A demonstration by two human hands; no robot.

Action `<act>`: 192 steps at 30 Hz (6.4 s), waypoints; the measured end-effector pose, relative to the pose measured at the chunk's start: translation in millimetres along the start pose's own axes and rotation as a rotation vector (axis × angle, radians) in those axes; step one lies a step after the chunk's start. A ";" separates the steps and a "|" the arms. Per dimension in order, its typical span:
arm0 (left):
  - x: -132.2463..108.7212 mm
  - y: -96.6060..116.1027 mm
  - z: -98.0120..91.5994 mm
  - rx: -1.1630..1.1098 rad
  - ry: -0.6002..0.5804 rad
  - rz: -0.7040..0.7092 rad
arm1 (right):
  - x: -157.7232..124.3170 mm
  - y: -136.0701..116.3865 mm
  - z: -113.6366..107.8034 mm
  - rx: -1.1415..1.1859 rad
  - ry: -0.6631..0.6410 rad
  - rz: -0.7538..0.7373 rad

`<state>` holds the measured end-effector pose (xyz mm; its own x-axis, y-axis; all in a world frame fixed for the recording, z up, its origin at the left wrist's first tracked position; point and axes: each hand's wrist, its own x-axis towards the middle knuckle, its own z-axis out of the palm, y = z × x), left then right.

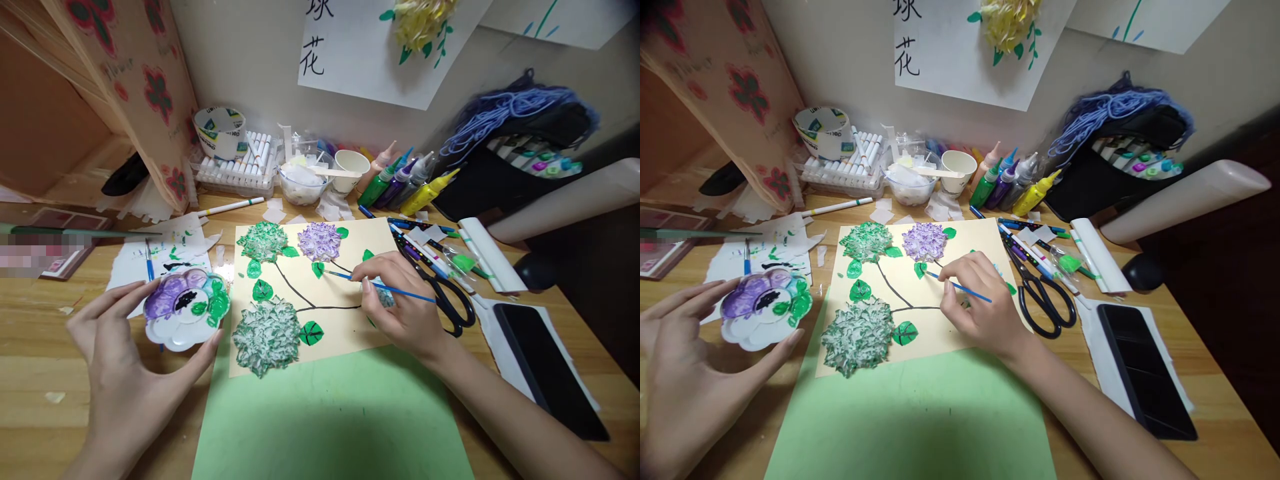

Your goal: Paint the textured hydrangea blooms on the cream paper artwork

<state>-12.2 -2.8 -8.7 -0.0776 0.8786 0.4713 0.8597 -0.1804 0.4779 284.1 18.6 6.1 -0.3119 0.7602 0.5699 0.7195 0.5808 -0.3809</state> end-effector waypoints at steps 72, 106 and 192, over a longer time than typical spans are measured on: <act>0.8 -2.4 0.0 0.004 0.014 -0.001 | -0.8 9.8 -4.2 0.123 0.046 0.218; 0.0 -2.6 0.4 -0.019 0.025 0.005 | -0.3 11.3 -1.1 0.098 -0.027 0.156; -9.9 5.8 -10.4 -0.150 -0.019 -0.040 | 17.6 -67.9 -21.0 0.317 0.087 0.115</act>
<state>-11.7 -17.2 -2.9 -0.0990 0.8943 0.4363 0.7709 -0.2083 0.6019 242.8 -13.6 57.2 -0.1759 0.8062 0.5649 0.5141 0.5646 -0.6457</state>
